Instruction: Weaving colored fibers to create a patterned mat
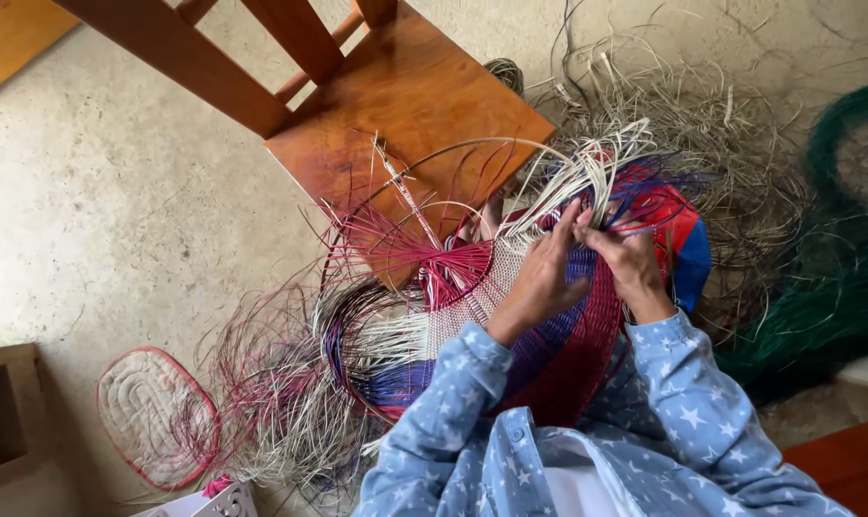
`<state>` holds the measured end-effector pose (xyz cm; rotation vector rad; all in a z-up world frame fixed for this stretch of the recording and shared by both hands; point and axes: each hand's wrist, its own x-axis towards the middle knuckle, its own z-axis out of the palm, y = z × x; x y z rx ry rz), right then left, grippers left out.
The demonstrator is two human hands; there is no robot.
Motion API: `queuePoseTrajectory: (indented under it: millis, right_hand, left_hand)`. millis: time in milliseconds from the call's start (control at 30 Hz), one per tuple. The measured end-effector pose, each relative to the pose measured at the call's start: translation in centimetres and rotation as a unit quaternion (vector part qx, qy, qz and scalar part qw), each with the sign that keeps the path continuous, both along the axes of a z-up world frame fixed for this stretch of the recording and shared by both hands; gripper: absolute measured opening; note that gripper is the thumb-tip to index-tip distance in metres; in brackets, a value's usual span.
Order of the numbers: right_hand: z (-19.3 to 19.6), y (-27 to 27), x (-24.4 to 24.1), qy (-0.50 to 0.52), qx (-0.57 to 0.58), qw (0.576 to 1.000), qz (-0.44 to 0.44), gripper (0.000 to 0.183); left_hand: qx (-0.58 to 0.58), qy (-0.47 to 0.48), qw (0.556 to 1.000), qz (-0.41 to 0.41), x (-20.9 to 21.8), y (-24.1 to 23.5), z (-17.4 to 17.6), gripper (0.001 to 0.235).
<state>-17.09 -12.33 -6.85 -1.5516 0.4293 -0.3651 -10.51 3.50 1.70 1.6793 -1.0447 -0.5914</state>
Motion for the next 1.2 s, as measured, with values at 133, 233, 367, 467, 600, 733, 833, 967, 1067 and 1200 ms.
queuePoseTrajectory:
  millis: [133, 233, 367, 467, 600, 733, 833, 967, 1067, 1200]
  right_hand:
    - [0.2, 0.8, 1.6, -0.062, -0.079, 0.995, -0.016, 0.030]
    - [1.8, 1.0, 1.9, -0.073, -0.171, 0.983, -0.005, 0.036]
    - [4.1, 1.0, 0.5, -0.005, -0.152, 0.987, 0.048, 0.040]
    - [2.4, -0.4, -0.6, 0.019, -0.183, 0.981, 0.065, 0.062]
    - [-4.1, -2.5, -4.7, 0.063, -0.256, 0.965, -0.011, 0.069]
    - [-9.7, -3.0, -5.5, 0.199, -0.118, 0.970, -0.069, 0.037]
    - [-11.7, -2.6, -4.4, 0.188, -0.041, 0.975, -0.106, 0.027]
    - [-8.0, -0.2, -4.0, 0.192, 0.024, 0.973, -0.124, 0.033]
    - [-5.4, 1.8, -6.5, 0.267, -0.016, 0.963, -0.027, 0.028]
    - [-5.5, 0.9, -11.0, 0.359, -0.058, 0.928, 0.076, 0.042]
  left_hand:
    - [-0.046, -0.077, 0.977, 0.196, -1.9, -3.0, -3.6, 0.108]
    - [-0.082, -0.059, 0.957, 0.271, -1.4, -4.7, -5.5, 0.101]
    - [-0.087, 0.019, 0.948, 0.307, -1.0, -5.2, -4.4, 0.075]
    - [-0.079, 0.102, 0.950, 0.285, 0.0, -5.4, -9.7, 0.060]
    - [-0.069, 0.118, 0.947, 0.289, 1.2, -4.1, -11.1, 0.052]
    - [-0.089, 0.135, 0.952, 0.258, 2.2, -4.0, -9.5, 0.057]
    - [-0.083, 0.139, 0.951, 0.264, 3.1, -4.1, -9.3, 0.057]
    - [-0.072, 0.131, 0.942, 0.301, 3.9, -3.6, -8.0, 0.057]
    - [-0.056, 0.109, 0.948, 0.294, 2.7, -3.1, -7.3, 0.057]
    - [0.002, 0.076, 0.969, 0.236, -1.0, -1.0, -6.9, 0.062]
